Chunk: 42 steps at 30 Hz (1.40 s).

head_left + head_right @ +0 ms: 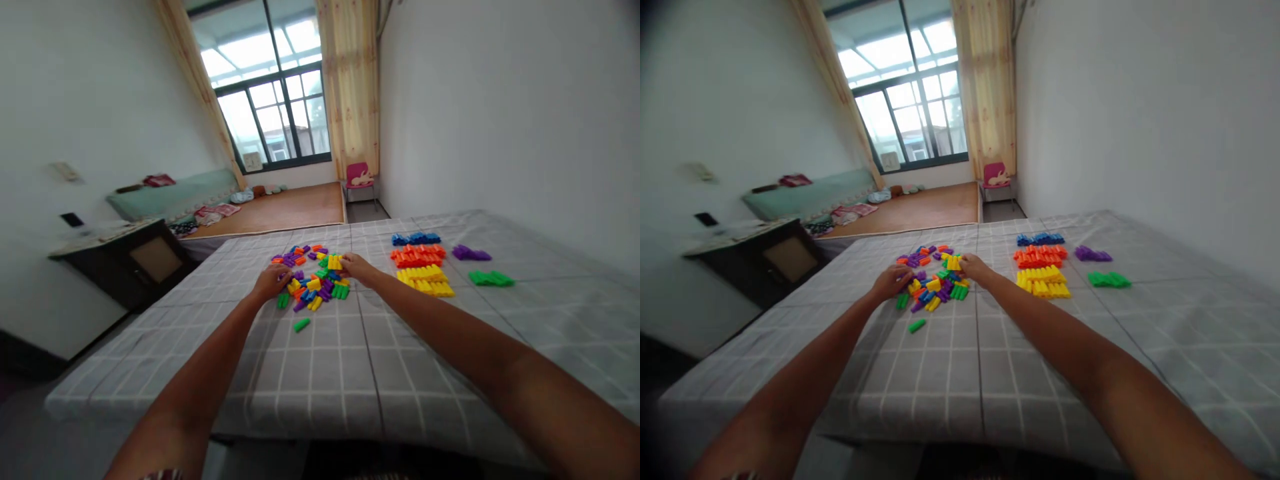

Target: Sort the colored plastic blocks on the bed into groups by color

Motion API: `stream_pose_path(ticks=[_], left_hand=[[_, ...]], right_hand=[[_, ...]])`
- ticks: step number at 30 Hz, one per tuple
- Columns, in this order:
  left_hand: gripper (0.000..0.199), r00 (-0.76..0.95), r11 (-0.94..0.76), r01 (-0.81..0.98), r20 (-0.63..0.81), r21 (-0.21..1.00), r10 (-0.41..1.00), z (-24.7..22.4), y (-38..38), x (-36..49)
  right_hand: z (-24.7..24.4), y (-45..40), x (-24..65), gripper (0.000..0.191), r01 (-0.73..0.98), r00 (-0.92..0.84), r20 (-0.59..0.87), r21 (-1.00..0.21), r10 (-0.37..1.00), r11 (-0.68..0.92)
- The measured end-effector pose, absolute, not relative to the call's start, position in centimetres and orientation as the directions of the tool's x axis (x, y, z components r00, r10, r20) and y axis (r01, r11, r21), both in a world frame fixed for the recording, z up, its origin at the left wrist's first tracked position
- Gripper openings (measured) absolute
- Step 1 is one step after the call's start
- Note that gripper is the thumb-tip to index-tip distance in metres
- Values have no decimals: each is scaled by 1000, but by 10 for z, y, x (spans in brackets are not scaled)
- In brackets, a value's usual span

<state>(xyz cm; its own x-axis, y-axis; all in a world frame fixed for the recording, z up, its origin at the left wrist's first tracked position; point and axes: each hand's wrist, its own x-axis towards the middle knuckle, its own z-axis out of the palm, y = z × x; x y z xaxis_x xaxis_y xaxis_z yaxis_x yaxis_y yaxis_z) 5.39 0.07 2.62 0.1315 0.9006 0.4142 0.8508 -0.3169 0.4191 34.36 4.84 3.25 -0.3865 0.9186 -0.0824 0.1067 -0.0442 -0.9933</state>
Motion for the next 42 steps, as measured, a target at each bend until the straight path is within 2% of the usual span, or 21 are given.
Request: stream_pose_path(ticks=[3, 9, 13, 18, 23, 26, 28, 30, 33, 35, 39, 42], left_hand=[[27, 154, -315, 885, 422, 342, 893, 28, -19, 69], [27, 119, -281, 888, 408, 365, 905, 11, -63, 96], [28, 32, -216, 887, 412, 407, 911, 10, -68, 111], [30, 65, -220, 895, 375, 387, 925, 17, -47, 123], [30, 188, -293, 863, 275, 412, 943, 16, -23, 131], [29, 170, -282, 846, 273, 453, 947, 10, -17, 132], [30, 156, -285, 833, 293, 474, 943, 5, -16, 129], [30, 155, -316, 811, 340, 493, 927, -1, -15, 125], [31, 147, -370, 783, 428, 499, 891, -6, -16, 120], [30, 135, -397, 769, 478, 502, 868, -5, -17, 118], [28, 65, -403, 751, 549, 523, 833, 0, -16, 116], [29, 34, -379, 759, 551, 529, 834, 7, -13, 117]], right_hand=[[40, 57, 327, 15, 79, -458, -67, -996, 886, -35], [48, 62, 301, 33, 136, -575, -80, -991, 815, -2], [48, 59, 293, 24, 124, -562, -109, -991, 820, -47], [41, 48, 288, 16, 56, -571, -101, -995, 814, -84], [40, 33, 319, 26, 105, -421, -86, -993, 903, -45], [45, 17, 374, 33, 85, -375, -13, -996, 927, 21], [48, 4, 424, 37, 93, -260, 20, -995, 965, 45], [48, -9, 479, 40, 118, -71, 22, -993, 997, 30], [41, -25, 555, 32, 144, 218, -10, -989, 976, -42], [31, -31, 592, 23, 180, 349, -31, -979, 937, -99], [11, -30, 626, 16, 260, 472, -40, -948, 881, -183], [4, -23, 627, 14, 280, 485, -51, -937, 873, -210]])
